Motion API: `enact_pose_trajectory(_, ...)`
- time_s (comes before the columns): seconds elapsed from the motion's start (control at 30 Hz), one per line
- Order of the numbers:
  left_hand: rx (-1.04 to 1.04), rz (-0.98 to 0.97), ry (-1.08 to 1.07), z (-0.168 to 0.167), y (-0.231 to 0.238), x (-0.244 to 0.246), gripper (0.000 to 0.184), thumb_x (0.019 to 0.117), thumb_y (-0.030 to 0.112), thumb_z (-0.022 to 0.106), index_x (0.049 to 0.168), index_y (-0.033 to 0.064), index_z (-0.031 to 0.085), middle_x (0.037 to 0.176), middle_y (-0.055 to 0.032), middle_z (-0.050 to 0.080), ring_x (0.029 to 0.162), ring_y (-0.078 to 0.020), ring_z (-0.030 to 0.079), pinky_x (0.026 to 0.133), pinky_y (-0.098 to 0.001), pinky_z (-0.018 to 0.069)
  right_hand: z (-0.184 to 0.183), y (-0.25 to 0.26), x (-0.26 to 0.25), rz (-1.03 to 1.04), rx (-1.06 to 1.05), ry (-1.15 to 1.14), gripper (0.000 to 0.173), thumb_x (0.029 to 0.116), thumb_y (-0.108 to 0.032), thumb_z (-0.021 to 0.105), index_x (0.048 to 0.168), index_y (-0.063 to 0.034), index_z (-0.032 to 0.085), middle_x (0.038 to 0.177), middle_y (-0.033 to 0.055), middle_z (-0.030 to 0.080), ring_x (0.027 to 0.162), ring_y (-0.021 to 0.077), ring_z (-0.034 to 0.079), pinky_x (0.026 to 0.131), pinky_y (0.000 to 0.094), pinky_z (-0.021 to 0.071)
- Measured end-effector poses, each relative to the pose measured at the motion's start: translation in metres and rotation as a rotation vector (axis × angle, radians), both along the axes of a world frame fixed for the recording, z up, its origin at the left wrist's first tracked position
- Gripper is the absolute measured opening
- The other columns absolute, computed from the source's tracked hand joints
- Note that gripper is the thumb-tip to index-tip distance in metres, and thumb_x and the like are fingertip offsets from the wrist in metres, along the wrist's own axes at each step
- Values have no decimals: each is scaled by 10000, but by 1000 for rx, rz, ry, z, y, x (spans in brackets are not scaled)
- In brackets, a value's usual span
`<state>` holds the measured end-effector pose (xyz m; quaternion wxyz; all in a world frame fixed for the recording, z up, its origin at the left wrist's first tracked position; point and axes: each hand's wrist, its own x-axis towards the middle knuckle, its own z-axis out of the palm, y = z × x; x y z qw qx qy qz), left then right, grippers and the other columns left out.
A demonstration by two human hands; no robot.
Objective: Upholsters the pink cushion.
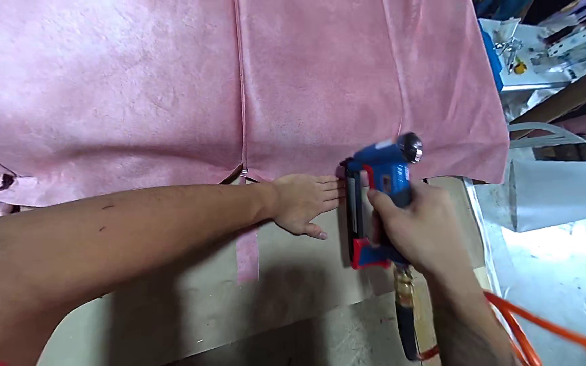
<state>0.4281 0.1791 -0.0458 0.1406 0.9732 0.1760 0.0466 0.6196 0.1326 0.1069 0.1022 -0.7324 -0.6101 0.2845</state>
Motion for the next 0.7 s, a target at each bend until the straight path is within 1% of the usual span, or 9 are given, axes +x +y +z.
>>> enact_pose_trajectory(0.1,-5,1,-7,0,-3,2,909,984,727,262,1511,19,482,1587,-151,459,1533,-301,330,1293,-453,190,-8,16,-12,33,-86,-106,267,926,-390,634,812,-150,658,561,67,624,413,235,590,370,448,478)
enact_pose_trajectory(0.17,-17,1,10,-2,-3,1,906,982,734,259,1514,35,482,1584,-143,464,1530,-305,334,1290,-462,190,-9,18,-13,41,-158,-121,290,918,-399,618,785,-143,647,540,78,617,386,242,577,346,439,464)
enact_pose_trajectory(0.23,-25,-4,38,-3,-4,1,917,975,752,249,1521,51,474,1575,-146,473,1521,-320,347,1284,-479,201,-13,16,-15,35,-212,-110,292,927,-388,617,799,-127,645,557,90,630,396,248,592,360,441,488)
enact_pose_trajectory(0.33,-35,0,35,-4,-3,0,920,971,758,255,1509,49,489,1558,-151,492,1510,-327,364,1278,-485,215,-20,15,-18,18,-218,-52,273,950,-337,623,806,-105,640,571,95,640,417,246,620,384,436,535)
enact_pose_trajectory(0.43,-12,-5,-2,-11,-1,1,913,963,767,265,1475,54,516,1534,-148,516,1497,-322,385,1276,-482,219,-21,12,-22,-4,-218,-18,240,967,-309,627,847,-102,651,594,93,655,436,241,636,402,427,559)
enact_pose_trajectory(0.5,1,-11,-5,-13,0,0,904,961,771,268,1438,56,547,1497,-151,550,1476,-333,414,1268,-488,238,-22,12,-24,-27,-237,-10,230,974,-304,631,873,-98,641,610,98,663,449,244,648,419,423,577)
enact_pose_trajectory(0.57,-2,-14,1,-12,-1,0,898,954,775,287,1452,70,535,1496,-143,550,1471,-329,418,1263,-484,249,-21,12,-25,-48,-262,-22,236,970,-300,637,858,-93,633,613,104,670,457,249,659,430,424,590)
enact_pose_trajectory(0.63,-11,-22,15,-10,-1,0,918,944,786,291,1481,74,511,1522,-140,529,1484,-326,403,1266,-480,244,-19,12,-24,-46,-263,-40,267,965,-315,643,807,-100,644,600,97,667,457,241,656,433,428,582)
enact_pose_trajectory(0.7,-9,-31,38,-9,0,0,928,944,795,273,1460,68,534,1487,-142,561,1459,-330,438,1256,-489,267,-17,11,-25,-39,-251,-28,307,973,-347,656,789,-102,646,589,97,663,455,241,654,427,426,576)
